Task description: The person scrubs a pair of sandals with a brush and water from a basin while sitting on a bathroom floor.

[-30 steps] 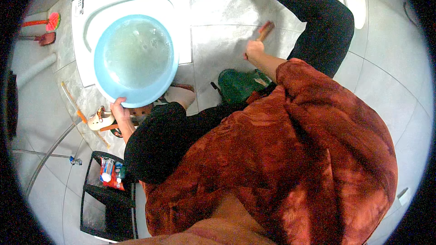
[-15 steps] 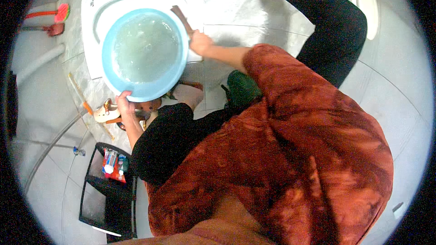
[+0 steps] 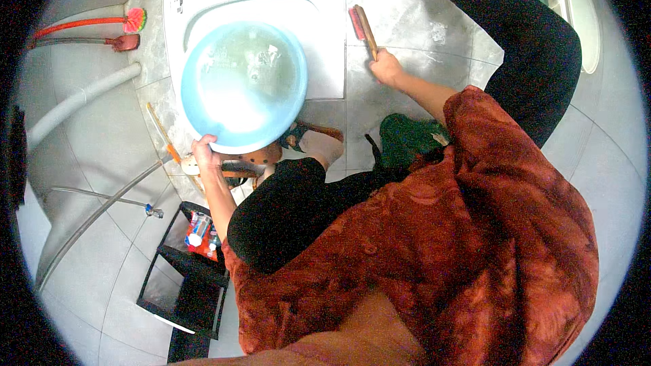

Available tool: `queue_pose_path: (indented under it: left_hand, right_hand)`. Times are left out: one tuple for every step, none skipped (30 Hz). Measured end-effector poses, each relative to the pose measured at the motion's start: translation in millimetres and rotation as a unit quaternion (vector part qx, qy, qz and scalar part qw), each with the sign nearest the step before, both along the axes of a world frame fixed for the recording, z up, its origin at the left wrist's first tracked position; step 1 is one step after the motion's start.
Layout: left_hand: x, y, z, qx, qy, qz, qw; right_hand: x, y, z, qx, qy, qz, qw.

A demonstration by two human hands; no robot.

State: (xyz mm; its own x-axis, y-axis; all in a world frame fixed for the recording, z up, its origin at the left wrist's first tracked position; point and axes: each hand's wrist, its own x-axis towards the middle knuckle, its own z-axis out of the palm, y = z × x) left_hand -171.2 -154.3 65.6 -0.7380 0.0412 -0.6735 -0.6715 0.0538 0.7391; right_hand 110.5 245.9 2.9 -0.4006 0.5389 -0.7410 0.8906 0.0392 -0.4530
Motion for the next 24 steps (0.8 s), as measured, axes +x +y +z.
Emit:
queue_pose_path:
  left_hand:
    - [-4,2,3,-0.008,0.008,-0.011,1.0]
    - [-7,4,6,-0.017,0.017,-0.022,0.999]
    - [-11,3,11,-0.019,0.021,-0.024,0.999]
    - [-12,9,21,-0.019,0.009,-0.025,0.999]
    - [-13,14,29,-0.018,-0.003,-0.025,1.0]
    - [-13,18,33,-0.019,0.0,-0.028,0.999]
    - [-13,20,38,-0.045,0.022,-0.027,0.998]
    - [-13,22,42,-0.07,0.044,-0.027,0.996]
    - [-15,26,46,-0.071,0.047,-0.028,0.996]
    - [-15,29,52,-0.087,0.054,-0.043,0.994]
    - [-16,31,55,-0.102,0.062,-0.057,0.991]
    - [-20,30,54,-0.103,0.063,-0.057,0.991]
    - [-27,27,55,-0.133,0.063,-0.065,0.987]
    - [-31,24,55,-0.163,0.064,-0.073,0.982]
    - [-32,19,56,-0.165,0.065,-0.071,0.982]
    - [-32,18,56,-0.151,0.095,-0.067,0.982]
    - [-33,17,56,-0.137,0.126,-0.062,0.981]
    - [-36,17,57,-0.137,0.128,-0.062,0.98]
    - [-38,21,59,-0.142,0.088,-0.073,0.983]
    - [-35,35,66,-0.133,0.078,-0.081,0.985]
    - [-27,51,72,-0.128,0.071,-0.091,0.985]
    - [-29,48,74,-0.131,0.074,-0.089,0.985]
    - [-31,44,74,-0.148,0.081,-0.088,0.982]
    - [-33,40,75,-0.165,0.088,-0.086,0.978]
  right_hand:
    - [0,-1,4,-0.015,-0.002,-0.002,1.0]
    - [-1,-1,4,-0.018,0.001,-0.004,1.0]
    - [-2,-2,5,-0.021,-0.004,-0.002,1.0]
    - [-1,-1,3,-0.022,-0.011,-0.001,1.0]
    - [1,1,0,-0.024,-0.007,-0.004,1.0]
    - [3,3,-3,-0.031,-0.007,-0.011,0.999]
    - [5,3,-7,-0.039,-0.005,-0.017,0.999]
    - [6,3,-11,-0.041,-0.002,-0.018,0.999]
    - [7,2,-15,-0.036,0.0,-0.02,0.999]
    - [7,2,-18,-0.031,0.0,-0.02,0.999]
    - [8,2,-20,-0.033,0.002,-0.019,0.999]
    - [8,3,-22,-0.031,-0.01,-0.023,0.999]
    - [4,2,-17,-0.031,-0.021,-0.024,0.999]
    - [1,1,-11,-0.032,-0.02,-0.022,0.999]
    - [0,2,-4,-0.037,-0.023,-0.026,0.999]
    - [-2,2,2,-0.039,-0.026,-0.033,0.998]
    - [-3,3,2,-0.039,-0.024,-0.032,0.998]
    - [-4,4,-1,-0.038,-0.017,-0.027,0.999]
    - [-2,4,-1,-0.038,-0.012,-0.022,0.999]
    - [3,6,-4,-0.039,-0.012,-0.021,0.999]
    - [7,8,-6,-0.035,-0.016,-0.026,0.999]
    - [4,7,-4,-0.034,-0.016,-0.03,0.999]
    - [1,6,-2,-0.036,-0.013,-0.029,0.999]
    - [-1,4,1,-0.043,-0.004,-0.027,0.999]
